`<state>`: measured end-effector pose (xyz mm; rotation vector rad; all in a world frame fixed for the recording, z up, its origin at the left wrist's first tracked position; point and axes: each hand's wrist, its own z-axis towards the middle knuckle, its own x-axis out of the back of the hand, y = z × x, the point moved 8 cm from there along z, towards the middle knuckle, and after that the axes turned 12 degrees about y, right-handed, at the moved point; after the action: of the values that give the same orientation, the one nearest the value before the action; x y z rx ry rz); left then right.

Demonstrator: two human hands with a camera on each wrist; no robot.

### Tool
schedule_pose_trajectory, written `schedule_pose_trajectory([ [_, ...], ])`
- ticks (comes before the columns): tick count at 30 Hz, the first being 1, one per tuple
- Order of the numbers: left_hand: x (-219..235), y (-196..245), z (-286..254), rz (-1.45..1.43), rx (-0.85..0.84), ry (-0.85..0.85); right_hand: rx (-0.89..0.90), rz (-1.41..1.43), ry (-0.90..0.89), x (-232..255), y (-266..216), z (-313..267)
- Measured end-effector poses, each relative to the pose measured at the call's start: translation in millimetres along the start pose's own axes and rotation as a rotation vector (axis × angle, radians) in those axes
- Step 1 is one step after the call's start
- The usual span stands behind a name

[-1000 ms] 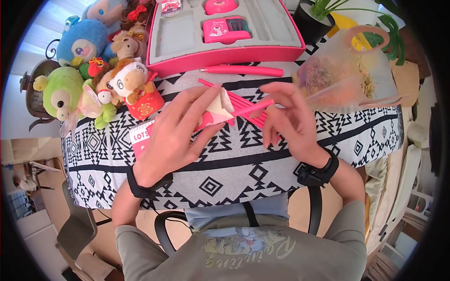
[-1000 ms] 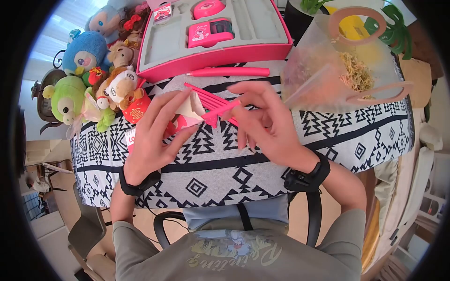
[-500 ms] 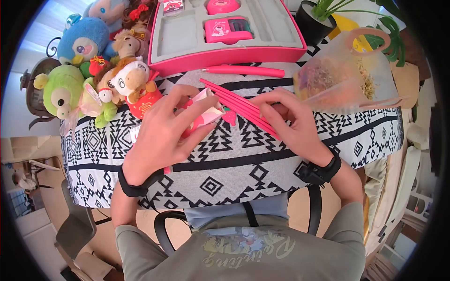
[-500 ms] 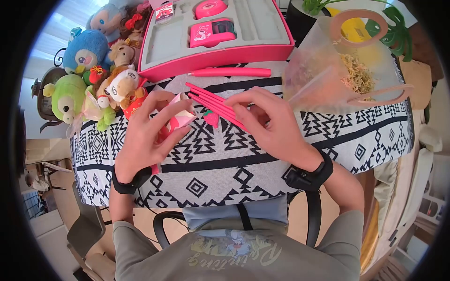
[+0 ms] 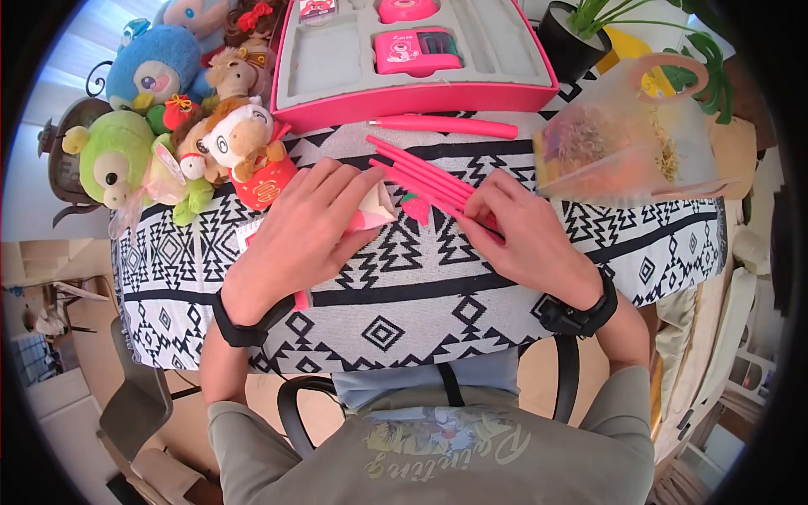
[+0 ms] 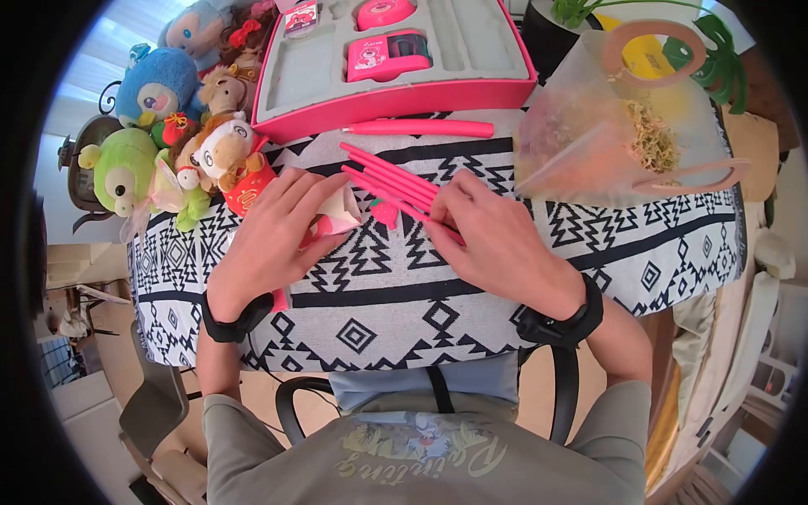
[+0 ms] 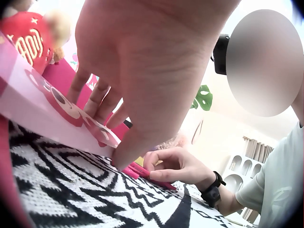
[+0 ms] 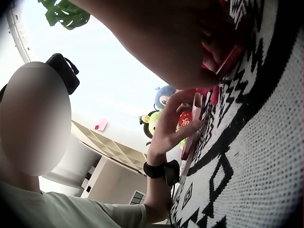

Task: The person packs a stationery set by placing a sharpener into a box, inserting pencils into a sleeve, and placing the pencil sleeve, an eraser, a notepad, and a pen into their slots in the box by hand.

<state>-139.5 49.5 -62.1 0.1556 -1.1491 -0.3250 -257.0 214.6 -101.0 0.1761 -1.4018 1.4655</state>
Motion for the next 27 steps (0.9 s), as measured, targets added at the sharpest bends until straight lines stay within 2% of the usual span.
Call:
schedule_pose_trajectory([
  [1,-1.0,-2.8,-0.9,-0.022,0.027,-0.028,-0.001,0.002,0.000,-0.4,-1.7,1.2],
  [3,-1.7,-5.8,-2.2,-0.046,0.054,-0.054,-0.193,0.242,0.092,8.8,4.3,5.2],
  [5,-0.6,-15.9,-4.0,-0.105,0.188,-0.051,-0.230,0.321,0.105,16.3,1.2,5.2],
  [6,1.0,-15.2,-3.3,-0.104,0.189,-0.049,-0.265,0.400,0.118,19.0,1.5,4.5],
  [8,15.1,-26.0,-2.9,-0.148,0.352,0.084,-0.205,0.467,0.186,26.8,-3.4,3.6],
  [9,16.9,-26.1,-2.7,-0.145,0.352,0.085,-0.146,0.535,0.253,33.5,-6.9,3.6],
  [11,30.9,-18.5,1.1,-0.100,0.225,0.222,-0.094,0.562,0.275,36.4,-7.2,3.3],
  [12,35.1,-9.8,4.8,-0.089,0.104,0.283,-0.044,0.587,0.298,38.2,-9.0,3.2],
  [16,27.3,-8.8,2.2,-0.101,0.159,0.224,0.055,0.676,0.270,27.8,-7.3,3.7],
  [18,14.6,-1.4,2.6,-0.013,0.051,0.060,0.005,0.729,0.248,22.8,-0.2,4.3],
  [19,12.8,-1.9,1.4,-0.014,0.050,0.060,0.005,0.728,0.248,26.1,-3.0,4.3],
  [21,-2.0,0.0,-4.2,0.028,-0.005,-0.046,-0.261,0.950,0.103,18.9,0.3,3.5],
  [25,-3.7,3.8,-4.5,0.007,-0.036,0.004,-0.327,1.004,0.038,17.0,4.1,3.1],
  [27,5.7,-15.7,-6.2,-0.270,0.245,0.185,-0.386,1.062,0.025,15.1,9.2,1.3],
])
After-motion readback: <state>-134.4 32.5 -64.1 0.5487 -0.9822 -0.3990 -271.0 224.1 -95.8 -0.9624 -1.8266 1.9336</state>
